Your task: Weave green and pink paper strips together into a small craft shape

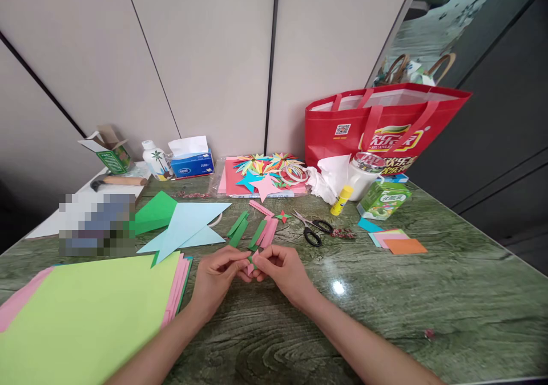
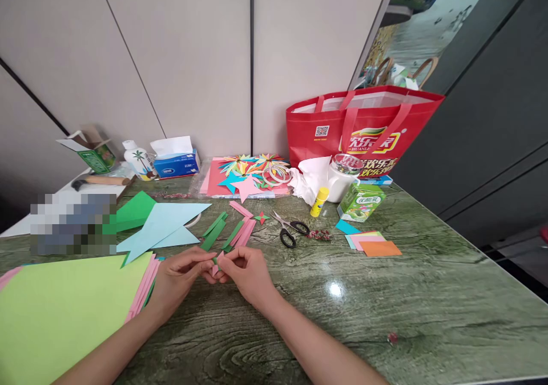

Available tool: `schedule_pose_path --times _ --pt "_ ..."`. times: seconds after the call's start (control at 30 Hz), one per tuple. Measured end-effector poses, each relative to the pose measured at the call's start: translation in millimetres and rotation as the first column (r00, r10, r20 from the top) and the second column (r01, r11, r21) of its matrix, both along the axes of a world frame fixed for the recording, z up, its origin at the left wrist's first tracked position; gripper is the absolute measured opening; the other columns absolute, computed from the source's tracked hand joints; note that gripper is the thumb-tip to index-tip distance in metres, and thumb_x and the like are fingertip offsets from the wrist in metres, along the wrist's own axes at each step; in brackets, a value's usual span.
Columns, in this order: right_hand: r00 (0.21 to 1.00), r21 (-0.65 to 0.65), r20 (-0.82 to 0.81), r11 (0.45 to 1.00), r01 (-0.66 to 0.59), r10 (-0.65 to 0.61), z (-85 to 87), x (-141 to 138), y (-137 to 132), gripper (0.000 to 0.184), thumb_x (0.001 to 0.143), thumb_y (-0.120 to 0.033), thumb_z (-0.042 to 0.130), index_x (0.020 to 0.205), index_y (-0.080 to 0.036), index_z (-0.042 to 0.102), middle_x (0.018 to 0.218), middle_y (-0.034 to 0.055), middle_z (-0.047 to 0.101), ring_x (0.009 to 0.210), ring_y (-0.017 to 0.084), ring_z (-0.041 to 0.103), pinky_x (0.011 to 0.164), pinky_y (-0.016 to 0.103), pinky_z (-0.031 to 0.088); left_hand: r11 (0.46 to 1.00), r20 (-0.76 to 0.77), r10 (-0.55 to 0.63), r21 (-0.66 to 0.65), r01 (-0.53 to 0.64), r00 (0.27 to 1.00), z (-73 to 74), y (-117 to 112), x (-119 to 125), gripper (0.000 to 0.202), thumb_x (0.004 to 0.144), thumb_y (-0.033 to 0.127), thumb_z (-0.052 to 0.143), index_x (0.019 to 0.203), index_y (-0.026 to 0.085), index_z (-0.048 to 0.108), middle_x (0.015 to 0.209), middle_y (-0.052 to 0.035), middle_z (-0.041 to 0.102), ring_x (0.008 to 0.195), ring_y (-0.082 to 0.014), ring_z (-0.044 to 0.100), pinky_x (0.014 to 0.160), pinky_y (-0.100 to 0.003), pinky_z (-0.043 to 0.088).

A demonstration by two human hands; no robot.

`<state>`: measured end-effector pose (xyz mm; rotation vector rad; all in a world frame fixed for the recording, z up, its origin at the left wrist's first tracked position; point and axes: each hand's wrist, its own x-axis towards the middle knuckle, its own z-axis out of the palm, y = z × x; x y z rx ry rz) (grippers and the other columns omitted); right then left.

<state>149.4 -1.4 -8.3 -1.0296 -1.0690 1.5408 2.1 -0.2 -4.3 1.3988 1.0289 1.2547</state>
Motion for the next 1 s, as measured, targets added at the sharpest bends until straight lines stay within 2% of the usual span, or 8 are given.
schedule_pose_path --times 0.13,0.2,0.37,0.43,0.57,0.7,0.87,1.0 --pt "0.996 0.001 0.052 0.998 0.067 -0.067 -1.7 -3.0 -1.0 0.025 0.062 -0.037 0.068 0.057 -0.014 0.058 0.05 -0.0007 0.061 0.044 0.01 0.055 0.047 0.022 0.045 0.998 -0.013 -0.037 0.046 0.037 0.999 -2.1 -1.4 2.0 0.011 0.07 0.023 0.065 0.078 0.021 0.072 0.064 0.0006 0.062 0.053 -0.0134 0.063 0.049 -0.027 0.057" --pt "0.996 -0.006 0.057 0.997 0.072 -0.071 -1.4 -2.6 -0.9 0.026 0.062 -0.036 0.069 0.055 -0.014 0.056 0.049 -0.0014 0.06 0.042 0.009 0.053 0.045 0.021 0.043 0.999 0.0 -0.039 0.019 0.039 0.999 -1.6 -1.8 3.1 0.009 0.069 0.023 0.066 0.075 0.02 0.071 0.063 0.0004 0.063 0.052 -0.0134 0.063 0.048 -0.026 0.056" --pt "0.986 -0.082 -0.134 0.99 -0.112 0.101 2.0 0.9 -0.1 0.028 0.06 -0.037 0.071 0.057 -0.013 0.058 0.052 -0.0008 0.061 0.047 0.008 0.055 0.049 0.02 0.042 0.976 0.081 -0.093 -0.191 0.107 0.992 4.1 -1.7 4.9 0.013 0.071 0.026 0.064 0.072 0.013 0.066 0.052 -0.0002 0.064 0.042 -0.014 0.06 0.043 -0.026 0.053" --pt "0.973 -0.133 -0.21 0.983 -0.124 0.094 2.8 1.4 0.1 0.029 0.058 -0.038 0.074 0.058 -0.012 0.059 0.052 -0.0007 0.06 0.047 0.008 0.054 0.05 0.02 0.042 0.969 0.109 -0.092 -0.22 0.114 0.99 5.4 -1.3 5.1 0.015 0.073 0.026 0.062 0.076 0.012 0.065 0.05 0.0002 0.063 0.041 -0.0143 0.06 0.043 -0.025 0.052" --pt "0.964 -0.151 -0.264 0.987 -0.053 0.011 2.4 1.7 0.6 0.028 0.059 -0.038 0.074 0.063 -0.012 0.064 0.057 0.001 0.062 0.051 0.008 0.055 0.056 0.022 0.045 0.968 0.116 -0.029 -0.243 0.057 0.993 4.1 0.1 4.7 0.018 0.071 0.025 0.064 0.085 0.013 0.066 0.053 0.0016 0.064 0.045 -0.0148 0.063 0.047 -0.024 0.053" --pt "0.969 -0.131 -0.248 0.99 -0.049 0.015 2.5 2.8 1.2 0.026 0.06 -0.037 0.073 0.063 -0.012 0.065 0.06 0.0023 0.064 0.055 0.01 0.057 0.061 0.025 0.047 0.977 0.107 0.02 -0.215 0.004 0.994 1.9 1.7 2.8 0.013 0.068 0.022 0.066 0.079 0.014 0.069 0.058 0.002 0.064 0.044 -0.0137 0.063 0.046 -0.022 0.052" --pt "0.985 -0.135 -0.173 0.99 -0.042 0.018 3.2 1.2 0.1 0.025 0.06 -0.036 0.072 0.059 -0.013 0.062 0.054 0.0011 0.063 0.049 0.01 0.056 0.054 0.024 0.046 0.985 0.097 -0.009 -0.169 0.025 0.995 1.0 1.4 1.1 0.009 0.067 0.018 0.067 0.075 0.015 0.07 0.066 0.0017 0.065 0.045 -0.0137 0.063 0.046 -0.023 0.053" --pt "0.98 -0.123 -0.197 0.99 -0.067 0.042 4.2 -0.3 -0.5 0.026 0.062 -0.036 0.07 0.057 -0.013 0.06 0.054 0.0011 0.063 0.047 0.009 0.054 0.051 0.023 0.044 0.977 0.116 -0.027 -0.207 0.051 0.993 1.2 -0.6 4.8 0.008 0.069 0.019 0.065 0.076 0.014 0.067 0.053 0.0024 0.063 0.041 -0.0141 0.062 0.043 -0.022 0.051"
